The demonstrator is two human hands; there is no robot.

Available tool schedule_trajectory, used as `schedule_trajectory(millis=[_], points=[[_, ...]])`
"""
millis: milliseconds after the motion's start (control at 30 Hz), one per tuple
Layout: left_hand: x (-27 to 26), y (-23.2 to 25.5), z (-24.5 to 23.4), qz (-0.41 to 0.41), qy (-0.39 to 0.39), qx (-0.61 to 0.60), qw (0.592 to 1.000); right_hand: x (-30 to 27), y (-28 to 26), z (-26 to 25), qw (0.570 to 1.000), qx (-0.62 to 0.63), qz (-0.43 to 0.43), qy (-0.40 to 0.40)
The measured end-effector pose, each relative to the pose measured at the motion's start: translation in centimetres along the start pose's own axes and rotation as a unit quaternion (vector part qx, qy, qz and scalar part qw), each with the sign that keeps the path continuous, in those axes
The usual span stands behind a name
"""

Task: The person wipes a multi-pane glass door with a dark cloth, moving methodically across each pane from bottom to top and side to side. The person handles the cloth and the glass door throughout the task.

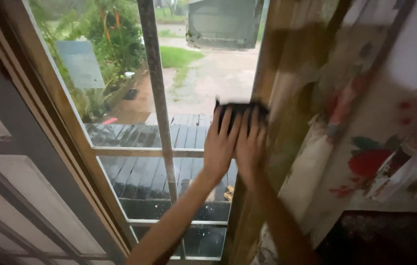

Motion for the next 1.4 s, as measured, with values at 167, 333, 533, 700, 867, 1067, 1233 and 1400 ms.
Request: schedule_trajectory(millis=[167, 333, 533, 700, 867, 1067, 1233, 1400], points=[[-10.3, 1.4, 2.0, -0.037, -0.05, -0.03, 0.998, -8.3, -0.9, -3.4, 0.993, 0.103, 0.009, -0.06], [-9.7, 1.4, 1.4, -0.081, -0.051, -0.061, 0.994, -7.6, 0.7, -2.2, 0.943, 0.227, 0.074, -0.231], [1.3, -1.2, 0.3, -0.069, 0.015, -0.063, 0.996, 3.7, 2.6, -4.3, 0.919, 0.329, 0.169, -0.133], [4.2, -2.1, -0.4, -0.047, 0.034, 0.037, 0.998, 5.9, 1.6, -2.5, 0.986, 0.147, -0.083, 0.02], [8.4, -3.7, -1.8, -0.025, 0.086, 0.113, 0.99, 10.6, -0.5, -3.5, 0.994, 0.047, -0.097, 0.027], [14.9, -11.0, -4.5, -0.002, 0.133, 0.181, 0.974, 19.0, -4.5, 0.0, 0.992, 0.092, -0.08, 0.036], [17.1, -17.7, -6.6, -0.051, -0.002, 0.257, 0.965, 23.6, -9.1, 1.2, 0.994, 0.087, -0.067, -0.019], [17.1, -24.2, -8.9, -0.062, 0.012, 0.316, 0.947, 26.3, -15.0, 1.8, 0.992, 0.083, -0.092, 0.026]])
Point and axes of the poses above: each hand's wrist, its own x-axis towards the middle knuckle, its own z-axis out of the palm, y = z × x, the point moved 8 cm from there along x, towards the middle knuckle, and after that the axes turned 5 degrees about -y, right-handed, at the moved point
